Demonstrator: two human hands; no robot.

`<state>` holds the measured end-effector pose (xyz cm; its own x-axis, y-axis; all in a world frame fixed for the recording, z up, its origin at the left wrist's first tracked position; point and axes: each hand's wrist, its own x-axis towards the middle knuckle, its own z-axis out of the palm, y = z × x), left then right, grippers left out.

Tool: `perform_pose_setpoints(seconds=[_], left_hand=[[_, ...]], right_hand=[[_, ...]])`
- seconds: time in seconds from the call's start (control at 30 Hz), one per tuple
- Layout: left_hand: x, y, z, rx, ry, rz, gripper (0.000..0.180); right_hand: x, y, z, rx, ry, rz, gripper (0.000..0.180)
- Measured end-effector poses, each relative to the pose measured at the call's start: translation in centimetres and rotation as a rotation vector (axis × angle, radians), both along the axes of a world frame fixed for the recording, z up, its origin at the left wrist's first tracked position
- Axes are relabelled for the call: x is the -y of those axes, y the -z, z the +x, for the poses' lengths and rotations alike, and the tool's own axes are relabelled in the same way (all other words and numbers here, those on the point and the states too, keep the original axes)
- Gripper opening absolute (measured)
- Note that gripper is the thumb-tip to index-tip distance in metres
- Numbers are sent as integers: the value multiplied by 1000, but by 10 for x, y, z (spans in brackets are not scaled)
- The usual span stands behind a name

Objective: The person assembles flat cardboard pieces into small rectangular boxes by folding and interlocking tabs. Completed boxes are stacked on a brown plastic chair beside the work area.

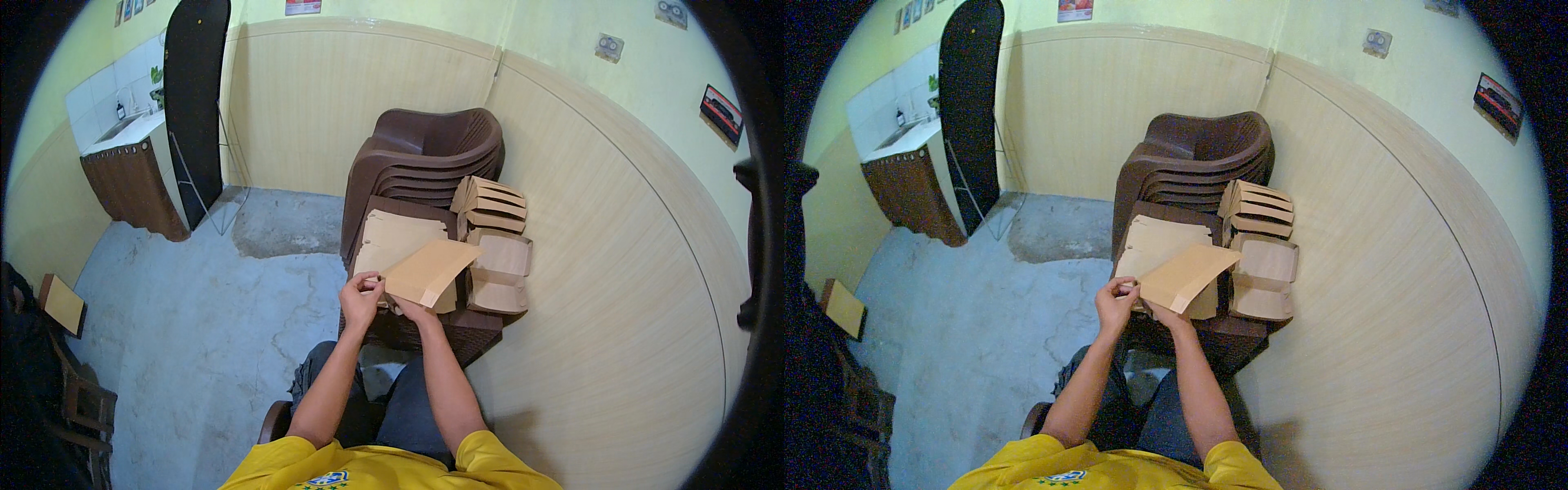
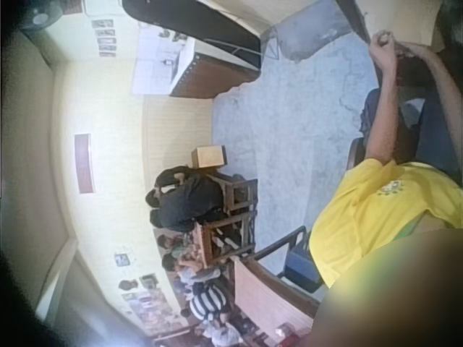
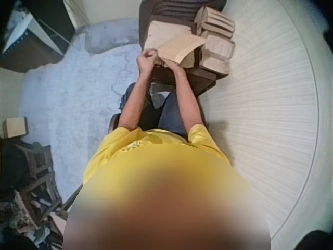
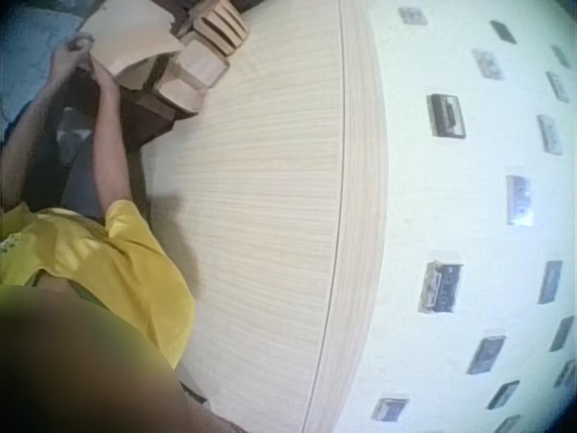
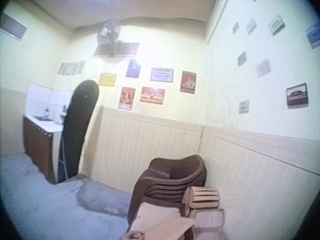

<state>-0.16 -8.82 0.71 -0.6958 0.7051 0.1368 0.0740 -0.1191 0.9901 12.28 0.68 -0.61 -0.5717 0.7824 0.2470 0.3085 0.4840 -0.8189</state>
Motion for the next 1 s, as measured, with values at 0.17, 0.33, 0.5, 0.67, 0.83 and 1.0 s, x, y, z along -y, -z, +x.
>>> perform_pose_setpoints(seconds=[0.17, 0.33, 0.5, 0.67, 0.83, 1.0], left_hand=[[18, -15, 3, -414, 89, 137, 38], [26, -29, 5, -499, 152, 77, 50], [25, -32, 5, -600, 166, 10, 67], [13, -27, 9, -374, 2, -92, 54], [2, -17, -2, -220, -249, -337, 74], [2, -7, -11, -316, -267, -385, 73]], right_hand=[[-8, -6, 2, 145, -62, 7, 43], [-13, 17, 5, 62, -30, 157, 42], [-9, 25, 4, -86, 24, 20, 36], [2, 0, -1, -15, 23, 239, 28], [22, -21, -1, -111, 7, 50, 20], [26, -26, 0, -90, -31, 51, 22]])
